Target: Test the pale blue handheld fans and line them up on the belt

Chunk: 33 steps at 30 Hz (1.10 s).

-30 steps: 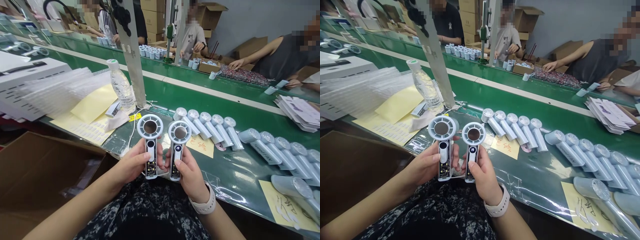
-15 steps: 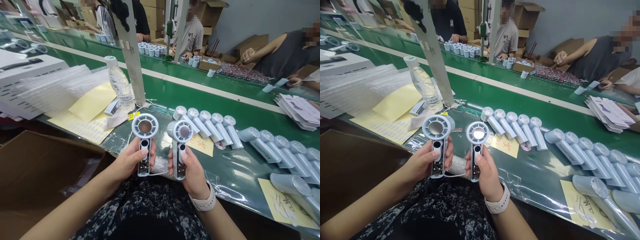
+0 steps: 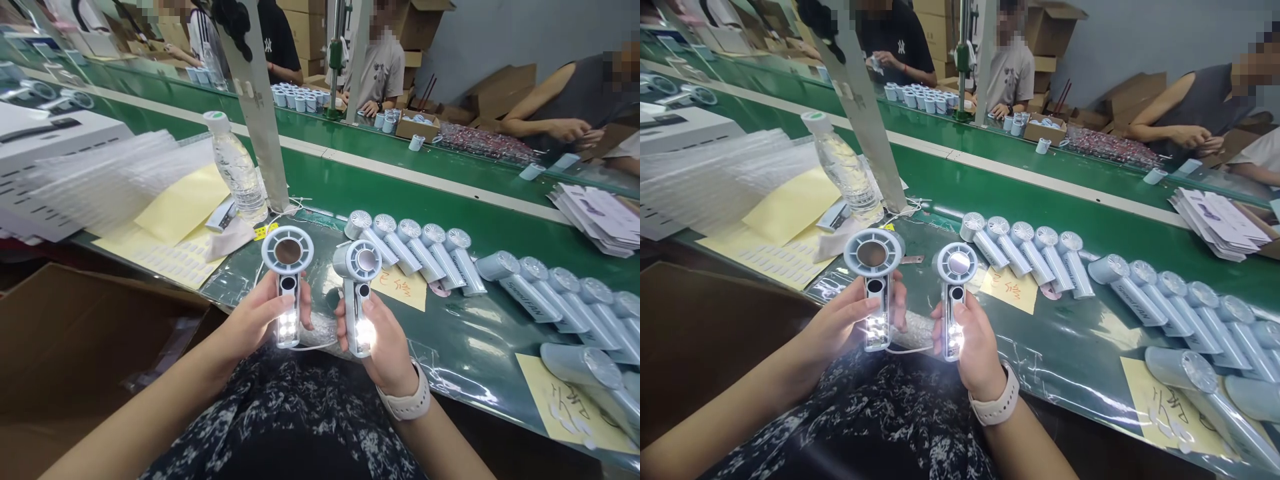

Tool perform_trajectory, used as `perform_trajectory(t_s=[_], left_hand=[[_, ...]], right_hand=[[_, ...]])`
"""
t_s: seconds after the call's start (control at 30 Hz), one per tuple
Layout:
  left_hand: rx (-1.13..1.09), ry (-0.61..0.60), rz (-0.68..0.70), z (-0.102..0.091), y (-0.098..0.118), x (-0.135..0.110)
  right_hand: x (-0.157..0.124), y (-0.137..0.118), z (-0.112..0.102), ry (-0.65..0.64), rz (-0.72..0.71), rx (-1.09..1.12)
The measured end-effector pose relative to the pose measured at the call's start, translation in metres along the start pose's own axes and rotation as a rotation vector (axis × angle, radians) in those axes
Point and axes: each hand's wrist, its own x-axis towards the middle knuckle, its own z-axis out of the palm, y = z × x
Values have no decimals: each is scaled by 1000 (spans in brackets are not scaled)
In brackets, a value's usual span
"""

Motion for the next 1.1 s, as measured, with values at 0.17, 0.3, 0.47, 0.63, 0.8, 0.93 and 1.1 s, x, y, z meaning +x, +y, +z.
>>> perform_trajectory(t_s=[0.17, 0.3, 0.47, 0.63, 0.8, 0.93, 1.1], left_hand=[[135, 108, -109, 2, 0, -1], [77, 87, -113, 8, -1, -1], [27, 77, -135, 10, 0, -6], [-71, 5, -107, 9, 3, -9], [-206, 42, -164, 12, 5, -5], [-248, 22, -281, 12, 2, -3], [-250, 53, -287, 11, -3, -2]], right_hand=[[2, -2, 0, 13, -46, 122], [2, -4, 3, -16, 69, 205], [-2, -10, 15, -41, 117, 238], [-4, -14, 18, -40, 69, 168], [-2, -12, 11, 33, 77, 222], [-2, -12, 11, -48, 132, 241], [-3, -13, 13, -58, 128, 274]])
